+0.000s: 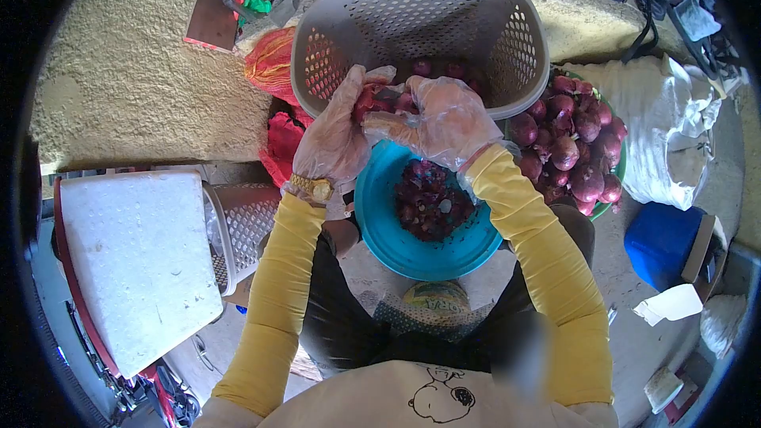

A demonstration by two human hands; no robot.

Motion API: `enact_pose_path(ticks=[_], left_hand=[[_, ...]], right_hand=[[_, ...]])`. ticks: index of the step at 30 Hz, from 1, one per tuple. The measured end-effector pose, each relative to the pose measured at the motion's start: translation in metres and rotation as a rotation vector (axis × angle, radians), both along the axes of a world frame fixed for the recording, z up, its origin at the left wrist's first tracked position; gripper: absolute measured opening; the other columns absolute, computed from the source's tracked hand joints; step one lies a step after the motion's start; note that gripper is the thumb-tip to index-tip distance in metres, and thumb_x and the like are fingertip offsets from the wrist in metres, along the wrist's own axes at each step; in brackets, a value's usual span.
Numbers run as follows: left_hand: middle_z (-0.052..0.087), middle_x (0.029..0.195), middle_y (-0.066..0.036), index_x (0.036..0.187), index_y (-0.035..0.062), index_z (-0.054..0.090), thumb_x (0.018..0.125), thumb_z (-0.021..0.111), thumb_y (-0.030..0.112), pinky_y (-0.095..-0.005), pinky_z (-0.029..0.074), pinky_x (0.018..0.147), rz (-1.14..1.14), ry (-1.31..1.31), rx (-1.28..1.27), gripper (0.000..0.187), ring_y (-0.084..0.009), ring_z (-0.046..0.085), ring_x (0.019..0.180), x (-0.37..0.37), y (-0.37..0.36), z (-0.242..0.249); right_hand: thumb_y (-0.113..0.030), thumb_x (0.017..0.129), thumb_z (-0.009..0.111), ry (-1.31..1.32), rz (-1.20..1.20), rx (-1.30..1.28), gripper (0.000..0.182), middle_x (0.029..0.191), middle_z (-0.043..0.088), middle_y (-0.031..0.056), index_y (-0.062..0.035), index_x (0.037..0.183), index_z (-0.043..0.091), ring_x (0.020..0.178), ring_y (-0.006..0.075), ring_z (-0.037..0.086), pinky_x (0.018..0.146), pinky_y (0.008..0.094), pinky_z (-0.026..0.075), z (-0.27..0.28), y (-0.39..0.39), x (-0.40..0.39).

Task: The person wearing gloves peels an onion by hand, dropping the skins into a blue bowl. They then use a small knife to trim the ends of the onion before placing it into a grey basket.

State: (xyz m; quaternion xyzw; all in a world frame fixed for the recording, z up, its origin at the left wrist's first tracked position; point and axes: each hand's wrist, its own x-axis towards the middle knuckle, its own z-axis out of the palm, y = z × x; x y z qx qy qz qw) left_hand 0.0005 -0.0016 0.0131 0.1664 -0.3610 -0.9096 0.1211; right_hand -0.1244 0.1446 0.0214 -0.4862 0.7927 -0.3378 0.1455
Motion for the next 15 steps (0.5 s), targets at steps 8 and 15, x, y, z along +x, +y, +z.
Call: enact_pose_path(ticks=[8,15], left_hand=[[0.068,0.111,-0.02,0.123,-0.0044,0.061,0.107,0.056,0.037,-0.0314,0.056,0.078,-0.045,0.03,0.057,0.045,-0.0223,0.066,0.088,0.001,-0.004,-0.004],[0.069,0.11,-0.018,0.125,-0.0045,0.06,0.107,0.055,0.037,-0.034,0.057,0.082,-0.051,-0.014,-0.024,0.046,-0.021,0.066,0.089,0.001,-0.003,-0.006]], right_hand=[[-0.058,0.087,0.073,-0.025,0.034,-0.091,0.065,0.08,0.067,0.0273,0.0055,0.098,0.069,0.078,0.0468,0.064,0.072,0.0496,0.051,0.002,0.0,0.003],[-0.056,0.091,0.069,-0.297,0.054,0.054,0.054,0.094,0.073,0.022,-0.0047,0.108,0.074,0.091,0.0394,0.07,0.08,0.0456,0.055,0.024,0.0,0.005]])
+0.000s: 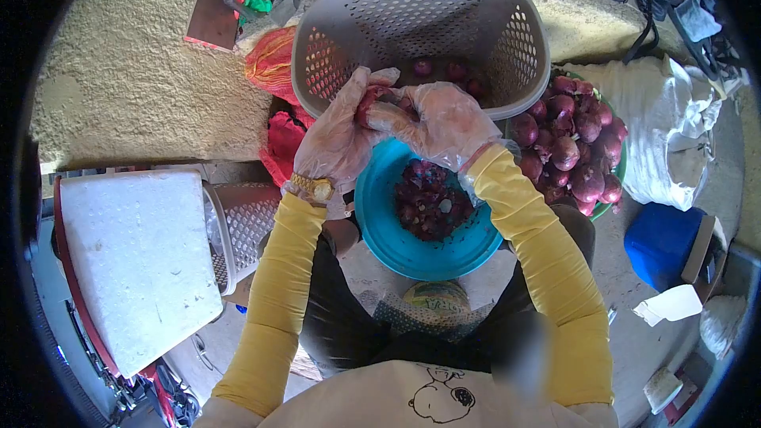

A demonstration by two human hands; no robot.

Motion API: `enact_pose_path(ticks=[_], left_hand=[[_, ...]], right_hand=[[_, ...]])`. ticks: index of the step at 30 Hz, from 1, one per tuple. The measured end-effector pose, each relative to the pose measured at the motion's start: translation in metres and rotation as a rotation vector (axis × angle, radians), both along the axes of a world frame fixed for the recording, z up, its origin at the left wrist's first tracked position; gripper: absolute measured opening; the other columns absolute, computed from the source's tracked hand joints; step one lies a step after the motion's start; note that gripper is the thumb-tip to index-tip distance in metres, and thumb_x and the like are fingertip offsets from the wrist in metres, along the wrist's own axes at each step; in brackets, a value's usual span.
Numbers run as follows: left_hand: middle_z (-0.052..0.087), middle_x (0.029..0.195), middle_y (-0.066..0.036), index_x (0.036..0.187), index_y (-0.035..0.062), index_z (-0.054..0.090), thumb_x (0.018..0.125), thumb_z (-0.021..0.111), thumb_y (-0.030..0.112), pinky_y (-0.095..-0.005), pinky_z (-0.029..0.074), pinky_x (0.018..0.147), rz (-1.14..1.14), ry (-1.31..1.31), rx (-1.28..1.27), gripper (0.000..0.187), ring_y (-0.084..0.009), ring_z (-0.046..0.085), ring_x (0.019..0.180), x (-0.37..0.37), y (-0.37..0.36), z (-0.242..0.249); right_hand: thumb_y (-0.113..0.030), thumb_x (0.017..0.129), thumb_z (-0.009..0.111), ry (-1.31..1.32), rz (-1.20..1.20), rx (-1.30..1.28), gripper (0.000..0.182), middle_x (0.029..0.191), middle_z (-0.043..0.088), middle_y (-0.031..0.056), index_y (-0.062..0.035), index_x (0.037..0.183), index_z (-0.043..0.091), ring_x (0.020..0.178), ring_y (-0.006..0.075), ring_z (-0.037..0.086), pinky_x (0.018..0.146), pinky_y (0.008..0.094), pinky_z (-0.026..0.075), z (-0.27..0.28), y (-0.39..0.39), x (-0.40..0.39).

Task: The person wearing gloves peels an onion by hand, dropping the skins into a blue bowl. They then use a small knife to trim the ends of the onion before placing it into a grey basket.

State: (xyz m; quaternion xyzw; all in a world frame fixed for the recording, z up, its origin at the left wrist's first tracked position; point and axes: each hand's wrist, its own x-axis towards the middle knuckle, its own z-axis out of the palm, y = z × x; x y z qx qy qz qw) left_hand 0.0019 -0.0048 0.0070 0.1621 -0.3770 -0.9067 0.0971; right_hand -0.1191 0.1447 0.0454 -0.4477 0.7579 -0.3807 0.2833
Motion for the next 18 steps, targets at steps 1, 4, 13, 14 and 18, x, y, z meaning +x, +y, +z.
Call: enact_pose_path(ticks=[1,4,13,14,18], left_hand=[[0.069,0.109,-0.018,0.125,-0.0045,0.06,0.107,0.055,0.037,-0.0349,0.058,0.083,0.002,-0.017,0.027,0.046,-0.0211,0.067,0.09,0.0,0.001,0.002],[0.069,0.109,-0.017,0.126,-0.0046,0.059,0.107,0.054,0.038,-0.0364,0.058,0.086,-0.002,-0.025,0.043,0.047,-0.0217,0.067,0.092,0.001,0.001,0.001],[0.069,0.105,-0.015,0.124,-0.0059,0.06,0.106,0.056,0.036,-0.0347,0.058,0.085,-0.007,-0.047,0.057,0.046,-0.021,0.068,0.093,0.002,0.0,-0.002],[0.069,0.104,-0.015,0.123,-0.0062,0.06,0.106,0.057,0.036,-0.0343,0.059,0.086,-0.011,-0.068,0.063,0.046,-0.0208,0.067,0.093,0.002,0.0,-0.001],[0.068,0.105,-0.014,0.122,-0.0059,0.06,0.105,0.059,0.035,-0.0338,0.059,0.088,-0.004,-0.048,0.104,0.045,-0.022,0.068,0.094,0.003,0.001,-0.003]], right_hand=[[-0.056,0.091,0.069,-0.001,-0.001,0.0,0.054,0.094,0.073,0.022,-0.0047,0.108,0.074,0.091,0.0394,0.07,0.08,0.0456,0.055,-0.001,0.0,0.0],[-0.056,0.093,0.066,0.042,0.012,0.028,0.054,0.093,0.072,0.0225,-0.0051,0.108,0.074,0.09,0.0412,0.069,0.078,0.0463,0.054,-0.01,0.0,-0.001],[-0.051,0.098,0.063,0.184,0.063,-0.146,0.052,0.076,0.066,0.0238,0.0001,0.096,0.073,0.071,0.0441,0.062,0.068,0.0475,0.05,-0.02,-0.001,0.0],[-0.055,0.097,0.061,0.133,0.069,-0.117,0.054,0.079,0.068,0.0234,-0.003,0.098,0.073,0.076,0.0448,0.064,0.069,0.0493,0.05,-0.019,-0.001,0.0],[-0.06,0.096,0.058,0.2,0.111,-0.083,0.059,0.077,0.067,0.0228,-0.0032,0.093,0.071,0.078,0.0451,0.065,0.069,0.0518,0.051,-0.022,0.0,0.0]])
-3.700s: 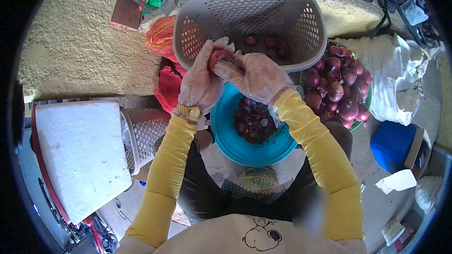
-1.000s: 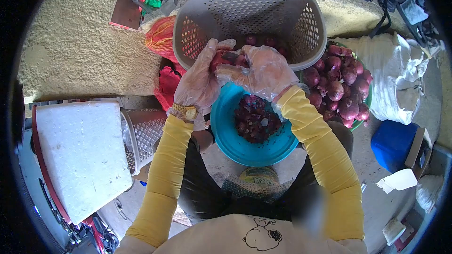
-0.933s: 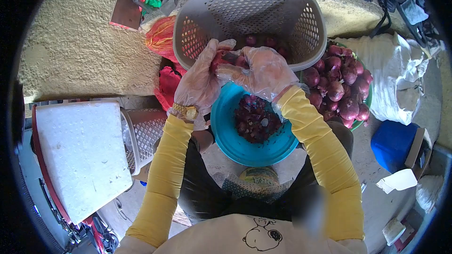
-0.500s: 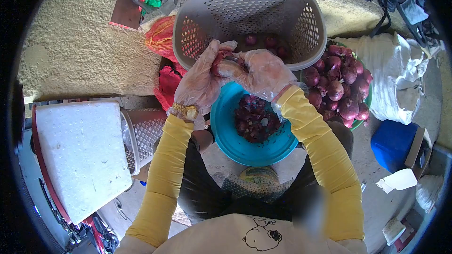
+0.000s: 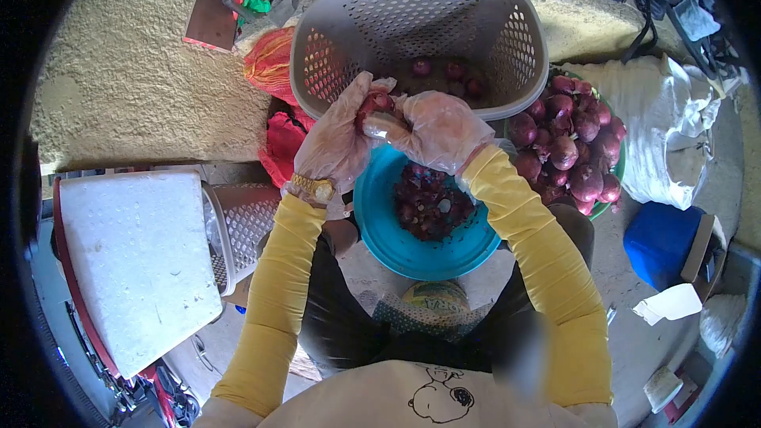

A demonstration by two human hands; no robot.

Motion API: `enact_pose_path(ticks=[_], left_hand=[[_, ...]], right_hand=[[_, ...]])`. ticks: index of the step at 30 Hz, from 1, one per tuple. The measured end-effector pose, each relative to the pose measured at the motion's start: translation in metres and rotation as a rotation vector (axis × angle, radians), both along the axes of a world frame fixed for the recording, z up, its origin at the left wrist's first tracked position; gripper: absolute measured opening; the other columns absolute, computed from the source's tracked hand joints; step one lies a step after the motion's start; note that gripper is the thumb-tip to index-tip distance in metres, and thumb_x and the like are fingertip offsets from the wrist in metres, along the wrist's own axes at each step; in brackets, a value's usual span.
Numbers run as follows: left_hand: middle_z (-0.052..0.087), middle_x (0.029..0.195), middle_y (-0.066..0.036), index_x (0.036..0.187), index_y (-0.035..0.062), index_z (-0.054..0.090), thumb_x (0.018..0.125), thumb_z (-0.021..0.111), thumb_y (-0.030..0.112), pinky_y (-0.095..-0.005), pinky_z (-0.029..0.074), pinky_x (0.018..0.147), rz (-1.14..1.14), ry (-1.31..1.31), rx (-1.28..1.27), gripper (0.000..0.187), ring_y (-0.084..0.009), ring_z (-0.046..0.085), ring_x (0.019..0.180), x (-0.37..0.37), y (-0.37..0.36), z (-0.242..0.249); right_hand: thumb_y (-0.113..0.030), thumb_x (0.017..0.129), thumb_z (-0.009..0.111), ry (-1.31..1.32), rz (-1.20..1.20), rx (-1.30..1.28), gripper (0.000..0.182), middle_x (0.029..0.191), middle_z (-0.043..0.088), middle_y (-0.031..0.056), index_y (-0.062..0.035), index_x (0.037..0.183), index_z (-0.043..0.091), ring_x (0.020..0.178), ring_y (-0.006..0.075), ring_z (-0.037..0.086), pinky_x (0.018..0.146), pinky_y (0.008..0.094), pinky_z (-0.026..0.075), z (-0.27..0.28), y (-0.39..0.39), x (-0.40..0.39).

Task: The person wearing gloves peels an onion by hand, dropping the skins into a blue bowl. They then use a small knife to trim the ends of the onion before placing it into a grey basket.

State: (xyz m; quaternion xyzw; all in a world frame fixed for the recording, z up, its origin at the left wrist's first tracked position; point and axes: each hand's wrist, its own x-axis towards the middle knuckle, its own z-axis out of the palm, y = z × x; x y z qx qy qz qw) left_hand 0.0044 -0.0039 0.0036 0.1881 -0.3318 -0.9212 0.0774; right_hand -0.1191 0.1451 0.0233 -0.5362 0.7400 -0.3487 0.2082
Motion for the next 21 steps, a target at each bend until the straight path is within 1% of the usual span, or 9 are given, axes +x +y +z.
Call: enact_pose_path(ticks=[1,3,6,8,10,17,19,20,21], left_hand=[[0.068,0.107,-0.015,0.122,-0.0049,0.06,0.105,0.06,0.036,-0.0344,0.059,0.089,0.039,-0.009,-0.011,0.044,-0.0234,0.068,0.096,-0.001,0.001,-0.001],[0.067,0.109,-0.015,0.121,-0.004,0.06,0.104,0.06,0.036,-0.035,0.059,0.09,0.08,-0.018,-0.022,0.043,-0.0248,0.068,0.098,0.0,-0.001,0.0],[0.065,0.113,-0.017,0.121,-0.0021,0.059,0.104,0.061,0.039,-0.0399,0.058,0.093,0.043,-0.013,0.04,0.044,-0.0292,0.066,0.103,0.001,-0.009,0.003],[0.063,0.115,-0.018,0.121,-0.0013,0.059,0.103,0.06,0.042,-0.0466,0.057,0.096,0.115,0.002,0.019,0.046,-0.0331,0.065,0.107,0.002,-0.009,0.004],[0.063,0.116,-0.019,0.121,-0.0014,0.059,0.104,0.059,0.042,-0.0486,0.057,0.097,0.107,0.006,0.046,0.047,-0.0342,0.065,0.108,0.003,-0.01,0.007],[0.063,0.117,-0.021,0.124,-0.0037,0.057,0.106,0.055,0.042,-0.0518,0.054,0.099,0.143,-0.002,0.081,0.05,-0.0374,0.064,0.111,0.002,-0.011,0.009],[0.063,0.117,-0.022,0.125,-0.0042,0.057,0.106,0.054,0.042,-0.0519,0.054,0.1,0.15,-0.006,0.082,0.05,-0.038,0.063,0.111,0.003,-0.012,0.009],[0.063,0.117,-0.022,0.126,-0.0047,0.056,0.106,0.054,0.042,-0.0519,0.054,0.1,0.157,-0.008,0.083,0.051,-0.0386,0.063,0.112,0.003,-0.012,0.01],[0.063,0.117,-0.022,0.126,-0.0047,0.056,0.106,0.054,0.042,-0.0519,0.054,0.1,0.156,-0.008,0.083,0.051,-0.0386,0.063,0.112,0.003,-0.012,0.01]], right_hand=[[-0.06,0.096,0.058,0.001,0.001,0.0,0.059,0.077,0.067,0.0228,-0.0032,0.093,0.071,0.078,0.0451,0.065,0.069,0.0518,0.051,-0.002,0.0,0.0],[-0.061,0.096,0.058,0.187,0.073,0.016,0.062,0.074,0.066,0.0228,-0.0014,0.086,0.069,0.075,0.0447,0.065,0.068,0.052,0.051,-0.006,0.0,0.002],[-0.064,0.094,0.058,0.271,0.174,0.062,0.065,0.074,0.066,0.0231,-0.0013,0.083,0.068,0.075,0.0444,0.066,0.068,0.0525,0.051,-0.009,0.001,0.007],[-0.07,0.092,0.057,0.275,0.214,0.101,0.07,0.075,0.066,0.0238,-0.0016,0.08,0.067,0.074,0.0449,0.066,0.069,0.0531,0.051,-0.009,-0.001,0.007],[-0.075,0.088,0.057,0.362,0.21,0.044,0.074,0.076,0.066,0.023,-0.002,0.087,0.067,0.076,0.0443,0.067,0.071,0.0526,0.051,-0.009,0.002,0.007],[-0.073,0.089,0.059,0.331,0.186,0.042,0.07,0.077,0.067,0.0204,-0.0045,0.103,0.066,0.08,0.0426,0.067,0.075,0.051,0.052,0.006,0.006,0.011],[-0.064,0.086,0.07,0.309,0.144,-0.073,0.066,0.074,0.066,0.0144,-0.0047,0.116,0.065,0.07,0.0378,0.066,0.068,0.0486,0.049,-0.003,0.005,0.011],[-0.064,0.086,0.07,0.309,0.144,-0.074,0.066,0.074,0.066,0.0144,-0.0047,0.116,0.065,0.07,0.0378,0.066,0.068,0.0486,0.049,-0.004,0.004,0.009],[-0.067,0.087,0.065,0.277,0.165,-0.038,0.064,0.077,0.068,0.0163,-0.0055,0.105,0.068,0.076,0.0384,0.067,0.073,0.0488,0.051,-0.003,0.003,0.007]])
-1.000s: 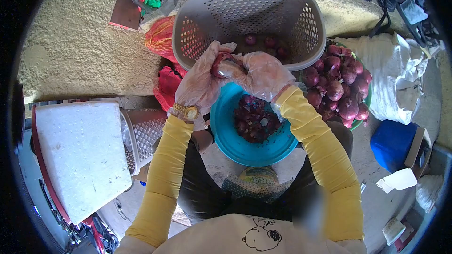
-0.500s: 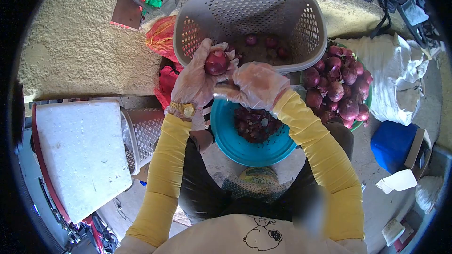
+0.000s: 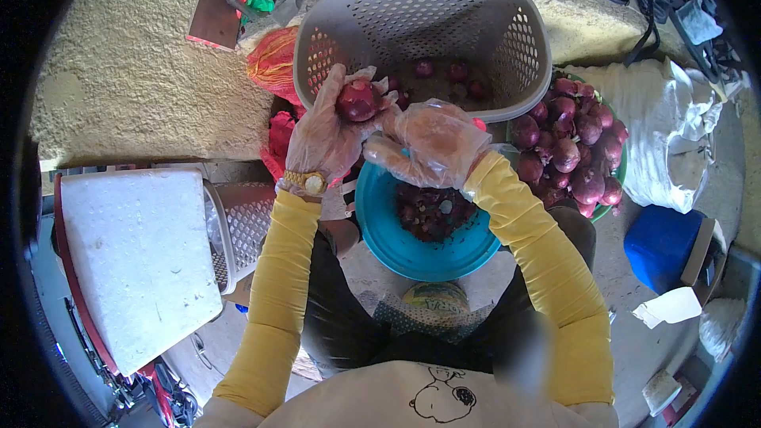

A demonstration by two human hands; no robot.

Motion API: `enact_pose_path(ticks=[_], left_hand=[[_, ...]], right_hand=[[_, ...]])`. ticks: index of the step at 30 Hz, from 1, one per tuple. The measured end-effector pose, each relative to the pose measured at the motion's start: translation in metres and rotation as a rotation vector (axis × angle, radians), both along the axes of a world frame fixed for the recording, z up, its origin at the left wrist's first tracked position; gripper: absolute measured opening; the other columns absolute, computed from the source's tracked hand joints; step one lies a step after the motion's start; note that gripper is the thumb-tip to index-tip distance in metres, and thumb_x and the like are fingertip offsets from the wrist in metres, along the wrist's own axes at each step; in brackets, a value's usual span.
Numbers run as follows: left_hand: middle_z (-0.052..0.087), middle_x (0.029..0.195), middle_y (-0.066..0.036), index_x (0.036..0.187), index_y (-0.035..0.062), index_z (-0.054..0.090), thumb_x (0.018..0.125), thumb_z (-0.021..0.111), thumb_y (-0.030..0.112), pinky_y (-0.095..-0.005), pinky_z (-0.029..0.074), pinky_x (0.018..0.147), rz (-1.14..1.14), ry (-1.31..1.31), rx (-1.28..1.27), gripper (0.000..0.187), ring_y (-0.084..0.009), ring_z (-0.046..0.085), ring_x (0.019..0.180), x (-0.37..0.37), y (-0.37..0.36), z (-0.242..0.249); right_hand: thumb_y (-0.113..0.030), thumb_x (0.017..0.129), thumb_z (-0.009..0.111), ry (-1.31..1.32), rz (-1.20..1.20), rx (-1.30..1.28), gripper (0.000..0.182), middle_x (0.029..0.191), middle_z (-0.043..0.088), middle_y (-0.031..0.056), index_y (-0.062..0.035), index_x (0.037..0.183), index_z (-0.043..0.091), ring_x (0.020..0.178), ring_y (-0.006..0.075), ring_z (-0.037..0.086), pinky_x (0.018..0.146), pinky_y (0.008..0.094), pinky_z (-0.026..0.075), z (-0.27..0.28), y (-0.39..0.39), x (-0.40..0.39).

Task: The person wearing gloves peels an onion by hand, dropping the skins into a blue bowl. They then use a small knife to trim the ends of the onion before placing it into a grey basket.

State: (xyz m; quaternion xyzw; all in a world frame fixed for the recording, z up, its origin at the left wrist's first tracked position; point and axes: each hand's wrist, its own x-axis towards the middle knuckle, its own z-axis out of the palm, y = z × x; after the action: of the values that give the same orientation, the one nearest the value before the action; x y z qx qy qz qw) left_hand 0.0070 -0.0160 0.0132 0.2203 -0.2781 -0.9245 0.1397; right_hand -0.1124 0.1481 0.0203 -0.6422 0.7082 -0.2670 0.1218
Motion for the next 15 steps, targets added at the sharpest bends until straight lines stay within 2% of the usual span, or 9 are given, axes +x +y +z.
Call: enact_pose_path(ticks=[1,2,4,5,7,8,10,12,15], left_hand=[[0.063,0.117,-0.022,0.126,-0.0049,0.056,0.106,0.054,0.042,-0.0517,0.054,0.1,-0.008,-0.004,0.008,0.051,-0.0385,0.063,0.112,0.0,0.0,0.0],[0.063,0.118,-0.022,0.127,-0.0051,0.056,0.106,0.054,0.041,-0.0516,0.054,0.1,-0.015,-0.009,0.016,0.051,-0.0384,0.063,0.113,0.0,0.0,0.0],[0.063,0.118,-0.023,0.127,-0.005,0.056,0.106,0.055,0.04,-0.0516,0.055,0.099,-0.027,0.002,0.014,0.05,-0.0384,0.064,0.112,0.0,0.001,0.0],[0.063,0.118,-0.023,0.127,-0.0049,0.056,0.106,0.056,0.04,-0.0515,0.055,0.099,-0.04,0.014,0.012,0.049,-0.0384,0.064,0.111,-0.001,0.001,0.0],[0.064,0.118,-0.022,0.126,-0.0043,0.057,0.105,0.057,0.039,-0.0516,0.056,0.098,-0.054,0.018,-0.003,0.048,-0.037,0.065,0.11,0.0,0.002,0.003],[0.065,0.117,-0.022,0.125,-0.0038,0.058,0.105,0.058,0.038,-0.0517,0.056,0.098,-0.068,0.023,-0.019,0.047,-0.0356,0.066,0.108,0.0,0.003,0.004],[0.066,0.116,-0.021,0.124,-0.0031,0.059,0.105,0.059,0.038,-0.0516,0.057,0.097,-0.076,0.015,-0.038,0.045,-0.0343,0.067,0.108,0.0,0.001,-0.001],[0.066,0.116,-0.02,0.123,-0.0025,0.06,0.104,0.06,0.037,-0.0515,0.058,0.095,-0.085,0.008,-0.055,0.044,-0.033,0.067,0.108,0.0,0.003,0.002],[0.067,0.116,-0.017,0.122,-0.0019,0.062,0.105,0.058,0.038,-0.0456,0.059,0.093,-0.189,0.018,-0.003,0.043,-0.0296,0.068,0.109,-0.001,0.009,0.011]], right_hand=[[-0.07,0.088,0.061,-0.029,0.017,0.041,0.065,0.08,0.069,0.0183,-0.0064,0.095,0.07,0.082,0.0389,0.069,0.078,0.049,0.053,0.0,0.0,-0.001],[-0.07,0.088,0.061,-0.03,0.016,0.042,0.065,0.08,0.069,0.0183,-0.0064,0.095,0.07,0.082,0.0389,0.069,0.078,0.049,0.053,-0.002,0.001,-0.001],[-0.074,0.083,0.064,0.036,-0.05,-0.14,0.067,0.078,0.069,0.0171,-0.0069,0.083,0.07,0.079,0.0381,0.069,0.077,0.0478,0.053,-0.006,0.003,0.002],[-0.074,0.083,0.064,0.035,-0.05,-0.14,0.067,0.078,0.069,0.0171,-0.0069,0.083,0.07,0.079,0.0381,0.069,0.077,0.0478,0.053,-0.004,0.004,0.0],[-0.067,0.068,0.083,0.013,-0.013,0.024,0.062,0.068,0.066,0.0111,-0.0095,0.088,0.073,0.069,0.0343,0.067,0.068,0.0433,0.052,0.015,0.004,-0.003],[-0.067,0.068,0.083,0.014,-0.012,0.024,0.062,0.068,0.066,0.0111,-0.0095,0.088,0.073,0.069,0.0343,0.067,0.068,0.0433,0.052,0.013,0.003,-0.004],[-0.078,0.071,0.071,0.072,-0.139,0.017,0.071,0.078,0.069,0.0153,-0.0075,0.082,0.07,0.079,0.0376,0.068,0.076,0.0469,0.053,0.01,0.001,-0.005],[-0.076,0.071,0.073,0.046,-0.203,-0.029,0.07,0.078,0.069,0.015,-0.0073,0.084,0.071,0.079,0.0375,0.068,0.075,0.0468,0.053,0.014,0.002,-0.005],[-0.072,0.071,0.078,-0.012,-0.269,-0.099,0.069,0.079,0.07,0.0149,-0.0055,0.09,0.071,0.079,0.0375,0.068,0.072,0.0463,0.053,0.011,0.002,-0.008]])
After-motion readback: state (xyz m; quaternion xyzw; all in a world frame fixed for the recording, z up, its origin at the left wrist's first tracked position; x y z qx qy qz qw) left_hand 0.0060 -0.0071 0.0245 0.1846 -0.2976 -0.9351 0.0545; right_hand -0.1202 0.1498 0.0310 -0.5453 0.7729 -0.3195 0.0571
